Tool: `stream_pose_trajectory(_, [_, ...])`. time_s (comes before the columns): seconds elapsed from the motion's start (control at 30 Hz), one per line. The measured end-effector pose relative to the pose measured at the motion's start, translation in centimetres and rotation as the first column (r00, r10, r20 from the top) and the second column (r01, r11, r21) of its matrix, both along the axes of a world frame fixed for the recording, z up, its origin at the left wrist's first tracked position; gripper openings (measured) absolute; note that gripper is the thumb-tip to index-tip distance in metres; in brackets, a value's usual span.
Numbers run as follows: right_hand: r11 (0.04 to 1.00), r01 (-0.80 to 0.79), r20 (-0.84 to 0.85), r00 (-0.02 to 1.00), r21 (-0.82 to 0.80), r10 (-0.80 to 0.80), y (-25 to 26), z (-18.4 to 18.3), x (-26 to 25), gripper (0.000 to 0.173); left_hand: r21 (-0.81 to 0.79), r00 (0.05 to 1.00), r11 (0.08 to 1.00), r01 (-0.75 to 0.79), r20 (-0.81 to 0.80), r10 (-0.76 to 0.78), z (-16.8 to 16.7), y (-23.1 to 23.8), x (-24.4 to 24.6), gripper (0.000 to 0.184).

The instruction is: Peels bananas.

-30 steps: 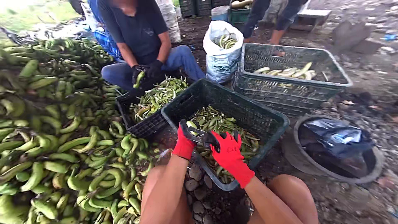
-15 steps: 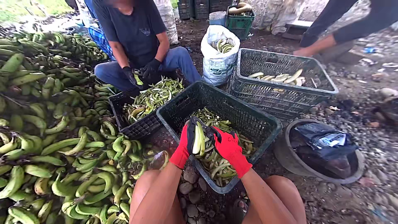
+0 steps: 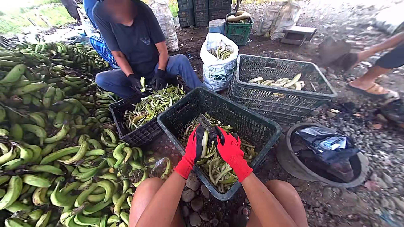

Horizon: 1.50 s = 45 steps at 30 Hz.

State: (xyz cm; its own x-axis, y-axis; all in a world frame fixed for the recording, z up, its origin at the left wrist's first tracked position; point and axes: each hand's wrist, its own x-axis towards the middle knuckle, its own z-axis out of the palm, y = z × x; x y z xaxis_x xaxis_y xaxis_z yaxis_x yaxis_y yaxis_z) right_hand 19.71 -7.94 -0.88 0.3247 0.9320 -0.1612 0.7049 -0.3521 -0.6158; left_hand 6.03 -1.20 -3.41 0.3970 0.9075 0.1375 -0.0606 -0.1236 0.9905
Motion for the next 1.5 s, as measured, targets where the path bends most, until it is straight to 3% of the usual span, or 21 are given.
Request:
stream_pose_trajectory(0.13, [0.997, 0.071, -0.13, 0.989, 0.026, -0.067, -0.2, -1.1, 1.2, 0.051, -0.253, 0.994, 0.965, 0.072, 0.093, -0.049, 0.7, 1.7, -0.7, 0.044])
stream_pose_trajectory(0.2, [0.994, 0.089, -0.192, 0.979, 0.067, -0.075, -0.5, -1.7, 1.7, 0.052, -0.413, 0.991, 0.911, -0.009, 0.117, 0.062, 0.6, 2.4, -1.0, 0.04])
stream_pose_trajectory(0.27, [0.994, 0.051, -0.206, 0.978, 0.097, -0.03, -0.9, -2.0, 1.8, 0.051, -0.46, 0.974, 0.885, -0.068, 0.161, 0.158, -0.3, 2.9, -1.5, 0.037])
stream_pose_trajectory(0.37, [0.987, -0.116, -0.091, 0.988, 0.113, 0.126, -1.6, -2.8, 1.1, 0.053, -0.292, 0.966, 0.956, -0.019, 0.239, 0.093, -1.4, 2.8, -2.9, 0.031])
stream_pose_trajectory(0.47, [0.96, -0.276, 0.142, 0.953, 0.046, 0.267, -2.5, -2.7, 0.1, 0.056, -0.443, 0.906, 0.888, 0.124, 0.415, 0.08, -0.8, 2.8, -3.1, 0.038])
stream_pose_trajectory(0.53, [0.936, -0.334, 0.259, 0.919, 0.113, 0.296, -3.2, -3.3, -0.3, 0.058, -0.529, 0.876, 0.815, 0.236, 0.48, 0.058, -0.5, 3.1, -3.4, 0.046])
stream_pose_trajectory(0.6, [0.885, -0.373, 0.334, 0.902, 0.277, 0.275, -3.8, -3.8, -0.3, 0.057, -0.478, 0.849, 0.815, 0.328, 0.527, -0.034, -0.8, 3.6, -3.9, 0.057])
stream_pose_trajectory(0.67, [0.867, -0.373, 0.376, 0.894, 0.33, 0.242, -4.1, -3.6, -0.5, 0.056, -0.453, 0.857, 0.826, 0.336, 0.511, -0.068, -0.8, 3.7, -4.2, 0.056])
stream_pose_trajectory(0.83, [0.956, -0.292, 0.275, 0.918, -0.026, 0.287, -3.4, -0.7, -0.6, 0.054, -0.386, 0.97, 0.915, 0.119, 0.242, -0.024, 0.4, 2.4, -3.4, 0.025])
stream_pose_trajectory(1.0, [0.957, -0.286, 0.264, 0.92, -0.046, 0.288, -3.5, -0.2, -0.5, 0.054, -0.436, 0.972, 0.897, -0.076, 0.168, 0.164, 1.4, 1.6, -2.3, 0.029])
stream_pose_trajectory(1.13, [0.977, -0.207, 0.23, 0.95, -0.044, 0.211, -2.6, 0.3, -0.6, 0.054, -0.16, 0.986, 0.973, -0.168, -0.039, 0.164, 1.6, 1.2, -2.2, 0.033])
stream_pose_trajectory(1.37, [0.99, -0.138, 0.104, 0.985, -0.041, 0.141, -1.1, 1.2, 1.3, 0.049, 0.052, 0.995, 0.994, -0.097, 0.007, 0.097, 0.8, -0.7, -1.1, 0.039])
stream_pose_trajectory(1.5, [0.988, -0.155, 0.076, 0.985, -0.011, 0.156, -0.9, 0.9, 1.5, 0.049, 0.158, 0.993, 0.983, -0.091, -0.064, 0.102, 1.2, -1.1, -1.3, 0.042])
